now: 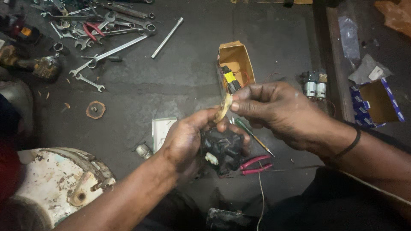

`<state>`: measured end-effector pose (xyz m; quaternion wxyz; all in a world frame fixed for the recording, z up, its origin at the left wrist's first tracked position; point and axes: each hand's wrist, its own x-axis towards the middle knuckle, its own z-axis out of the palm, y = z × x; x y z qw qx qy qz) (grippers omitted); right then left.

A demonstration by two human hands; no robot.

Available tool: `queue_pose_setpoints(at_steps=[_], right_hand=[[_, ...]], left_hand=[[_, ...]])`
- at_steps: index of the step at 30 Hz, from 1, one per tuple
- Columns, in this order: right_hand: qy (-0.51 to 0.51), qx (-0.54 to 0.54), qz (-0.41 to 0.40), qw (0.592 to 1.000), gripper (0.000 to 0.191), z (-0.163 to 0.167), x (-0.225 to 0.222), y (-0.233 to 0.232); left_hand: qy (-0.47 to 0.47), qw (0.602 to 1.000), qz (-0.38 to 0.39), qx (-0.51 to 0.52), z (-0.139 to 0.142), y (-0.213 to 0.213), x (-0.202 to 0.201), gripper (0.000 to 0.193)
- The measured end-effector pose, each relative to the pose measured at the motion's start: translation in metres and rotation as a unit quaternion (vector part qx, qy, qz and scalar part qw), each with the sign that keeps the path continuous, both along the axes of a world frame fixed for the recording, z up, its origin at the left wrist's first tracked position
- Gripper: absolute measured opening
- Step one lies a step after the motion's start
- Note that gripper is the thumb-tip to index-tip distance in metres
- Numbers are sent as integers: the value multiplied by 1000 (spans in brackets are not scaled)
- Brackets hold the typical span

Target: The person holds a small metal mechanical housing and repeatedly inserts and removes a beige gasket with three circular cutouts. They align the gasket with the housing openings, press it into place, and then peel it off to inspect the fit, repeating this cycle multiple times.

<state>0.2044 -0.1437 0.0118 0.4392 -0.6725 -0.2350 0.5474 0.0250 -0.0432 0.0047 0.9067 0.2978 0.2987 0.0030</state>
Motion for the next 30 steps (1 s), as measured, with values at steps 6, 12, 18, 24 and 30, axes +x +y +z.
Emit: queue_pose_setpoints(at_steps=[6, 12, 18, 24, 30], right_hand=[[-54, 26, 42, 997, 20, 3, 0, -4], [-28, 43, 26, 998, 20, 7, -1, -3], [70, 22, 26, 997, 17, 15, 0, 0], [106, 40, 52, 992, 17, 17, 0, 0], [69, 61, 78, 993, 16, 15, 0, -1]], left_hand=[[-30, 999, -13, 1, -4, 1, -4, 28], [-65, 997, -36, 8, -10, 3, -7, 31], [-147, 987, -52, -45, -17, 2, -11, 33], [-127, 987, -71, -69, -14, 2, -15, 35], [-123, 988, -67, -60, -13, 0, -14, 33]])
